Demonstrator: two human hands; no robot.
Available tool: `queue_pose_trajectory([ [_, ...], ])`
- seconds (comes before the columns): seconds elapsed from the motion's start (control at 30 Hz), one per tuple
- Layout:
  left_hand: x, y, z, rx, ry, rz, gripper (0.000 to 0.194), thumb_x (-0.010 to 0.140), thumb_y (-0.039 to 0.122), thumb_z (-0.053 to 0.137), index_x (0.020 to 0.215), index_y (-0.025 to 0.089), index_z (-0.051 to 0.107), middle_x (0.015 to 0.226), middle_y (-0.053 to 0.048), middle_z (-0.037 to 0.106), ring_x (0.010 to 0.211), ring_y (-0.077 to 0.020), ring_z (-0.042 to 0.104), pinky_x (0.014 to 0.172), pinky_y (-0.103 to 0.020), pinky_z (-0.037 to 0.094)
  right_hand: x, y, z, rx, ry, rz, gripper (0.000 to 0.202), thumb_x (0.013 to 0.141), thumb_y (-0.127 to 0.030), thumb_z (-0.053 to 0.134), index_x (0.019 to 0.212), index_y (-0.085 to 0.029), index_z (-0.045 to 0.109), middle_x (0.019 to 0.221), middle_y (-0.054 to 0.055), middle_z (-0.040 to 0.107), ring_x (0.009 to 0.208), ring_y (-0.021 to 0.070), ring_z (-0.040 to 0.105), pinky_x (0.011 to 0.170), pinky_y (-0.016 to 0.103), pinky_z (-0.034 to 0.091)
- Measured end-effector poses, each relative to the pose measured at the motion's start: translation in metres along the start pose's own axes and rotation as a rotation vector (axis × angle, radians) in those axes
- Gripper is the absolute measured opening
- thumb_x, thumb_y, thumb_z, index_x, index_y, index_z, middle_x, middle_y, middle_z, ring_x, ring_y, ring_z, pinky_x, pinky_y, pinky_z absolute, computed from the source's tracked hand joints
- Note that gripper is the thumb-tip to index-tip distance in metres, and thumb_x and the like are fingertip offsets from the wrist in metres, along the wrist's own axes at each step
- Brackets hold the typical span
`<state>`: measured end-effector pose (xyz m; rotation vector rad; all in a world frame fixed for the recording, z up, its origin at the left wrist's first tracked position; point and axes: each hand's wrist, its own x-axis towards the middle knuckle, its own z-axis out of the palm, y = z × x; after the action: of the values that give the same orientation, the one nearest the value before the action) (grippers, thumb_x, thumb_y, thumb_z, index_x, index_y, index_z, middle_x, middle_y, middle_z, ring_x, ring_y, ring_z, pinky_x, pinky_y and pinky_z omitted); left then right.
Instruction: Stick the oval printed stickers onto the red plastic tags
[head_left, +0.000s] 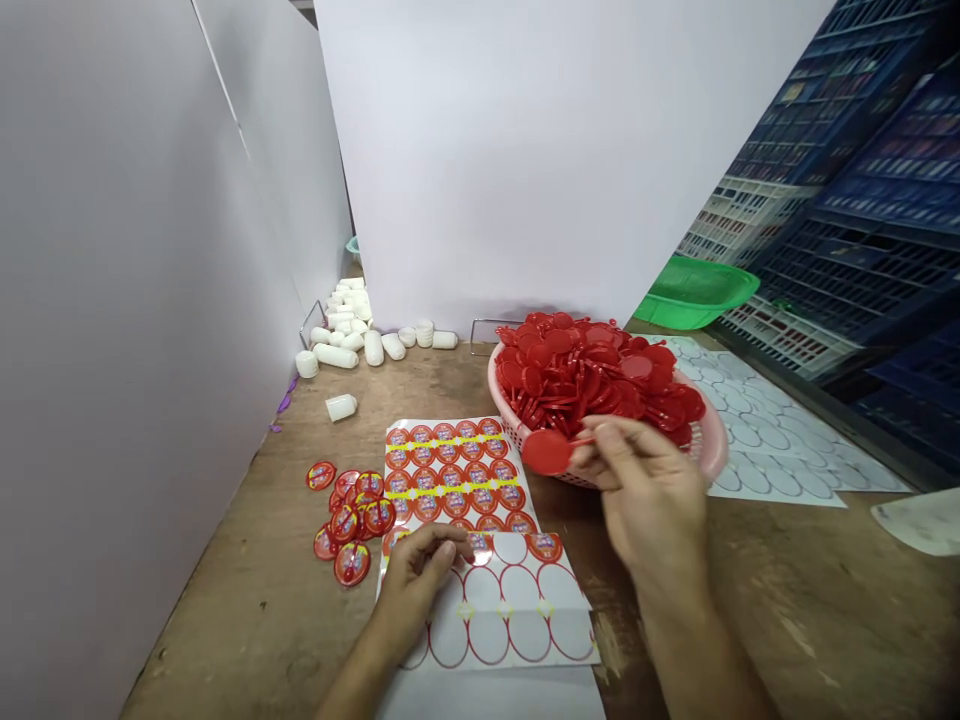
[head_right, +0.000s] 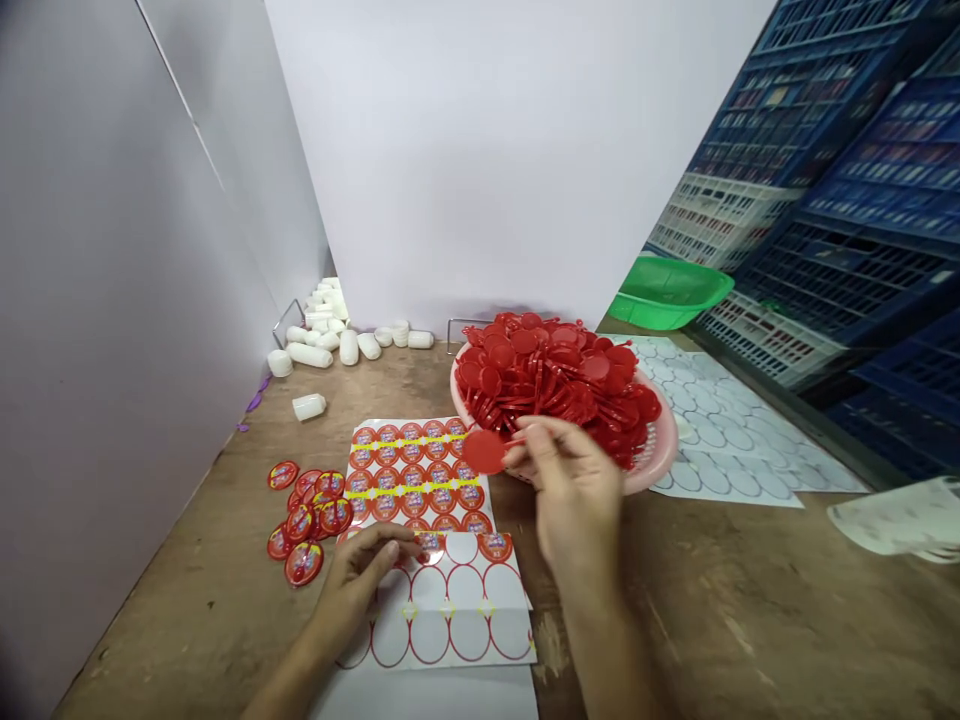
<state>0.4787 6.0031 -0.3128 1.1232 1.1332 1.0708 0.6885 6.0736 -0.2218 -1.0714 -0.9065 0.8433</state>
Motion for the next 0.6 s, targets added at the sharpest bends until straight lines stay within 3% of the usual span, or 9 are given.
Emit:
queue_pose_trajectory([
  [0.07, 0.001, 0.002, -0.001, -0.113, 0.007, -0.015, 0.038, 0.086, 0.048, 0.056, 0.101, 0.016, 0.070, 0.089, -0.011, 0.075, 0.085, -0.0225, 0.066, 0.081, -0.035, 0.048, -0.030, 0.016, 0.011, -0.015, -0.137, 0.102, 0.018, 0.080, -0.035, 0.069, 0.090, -0.021, 0.070, 0.072, 0.002, 0.068, 0.061, 0.0141, 0.063, 0.060, 0.028, 0.054],
  [0.1, 0.002, 0.002, -0.001, -0.149, 0.015, -0.017, 0.042, 0.086, 0.051, 0.055, 0.101, 0.015, 0.071, 0.089, -0.011, 0.075, 0.083, -0.0228, 0.067, 0.081, -0.035, 0.049, -0.044, 0.026, 0.016, -0.059, -0.181, 0.083, 0.014, 0.081, -0.033, 0.067, 0.088, -0.022, 0.071, 0.076, 0.003, 0.069, 0.066, 0.0150, 0.065, 0.063, 0.029, 0.055],
  [0.17, 0.003, 0.001, -0.002, -0.207, 0.030, -0.012, 0.048, 0.086, 0.055, 0.053, 0.100, 0.014, 0.072, 0.089, -0.012, 0.075, 0.082, -0.0233, 0.067, 0.081, -0.036, 0.049, -0.070, 0.047, 0.022, -0.175, -0.289, -0.068, 0.011, 0.084, -0.026, 0.064, 0.087, -0.025, 0.074, 0.084, 0.004, 0.069, 0.077, 0.0167, 0.067, 0.070, 0.030, 0.057],
  [0.27, 0.006, -0.002, -0.002, -0.268, 0.057, -0.002, 0.043, 0.085, 0.053, 0.056, 0.092, 0.015, 0.075, 0.087, -0.011, 0.075, 0.084, -0.0230, 0.066, 0.078, -0.033, 0.049, -0.096, 0.072, 0.021, -0.279, -0.470, -0.334, 0.026, 0.087, -0.014, 0.056, 0.100, -0.029, 0.073, 0.094, 0.005, 0.068, 0.086, 0.0168, 0.067, 0.073, 0.030, 0.059],
  [0.43, 0.008, 0.002, -0.001, -0.299, 0.092, -0.043, 0.025, 0.079, 0.039, 0.070, 0.088, 0.016, 0.074, 0.083, -0.006, 0.074, 0.080, -0.0193, 0.066, 0.071, -0.027, 0.048, -0.109, 0.076, 0.011, -0.402, -0.673, -0.495, 0.035, 0.089, -0.010, 0.051, 0.116, -0.027, 0.066, 0.104, 0.008, 0.067, 0.099, 0.0192, 0.065, 0.081, 0.033, 0.059],
  [0.5, 0.009, 0.003, 0.000, -0.302, 0.104, -0.035, 0.024, 0.080, 0.038, 0.069, 0.088, 0.016, 0.074, 0.080, -0.005, 0.073, 0.077, -0.0176, 0.066, 0.069, -0.026, 0.048, -0.108, 0.069, 0.009, -0.456, -0.706, -0.496, 0.029, 0.087, -0.014, 0.057, 0.112, -0.024, 0.065, 0.106, 0.009, 0.066, 0.102, 0.0212, 0.063, 0.086, 0.037, 0.057],
  [0.6, 0.009, 0.002, 0.000, -0.311, 0.130, -0.044, 0.025, 0.080, 0.038, 0.069, 0.091, 0.015, 0.072, 0.076, -0.004, 0.073, 0.073, -0.0163, 0.065, 0.067, -0.025, 0.048, -0.099, 0.062, 0.005, -0.548, -0.593, -0.454, 0.018, 0.088, -0.015, 0.056, 0.101, -0.022, 0.065, 0.098, 0.008, 0.066, 0.096, 0.0210, 0.062, 0.085, 0.038, 0.053],
])
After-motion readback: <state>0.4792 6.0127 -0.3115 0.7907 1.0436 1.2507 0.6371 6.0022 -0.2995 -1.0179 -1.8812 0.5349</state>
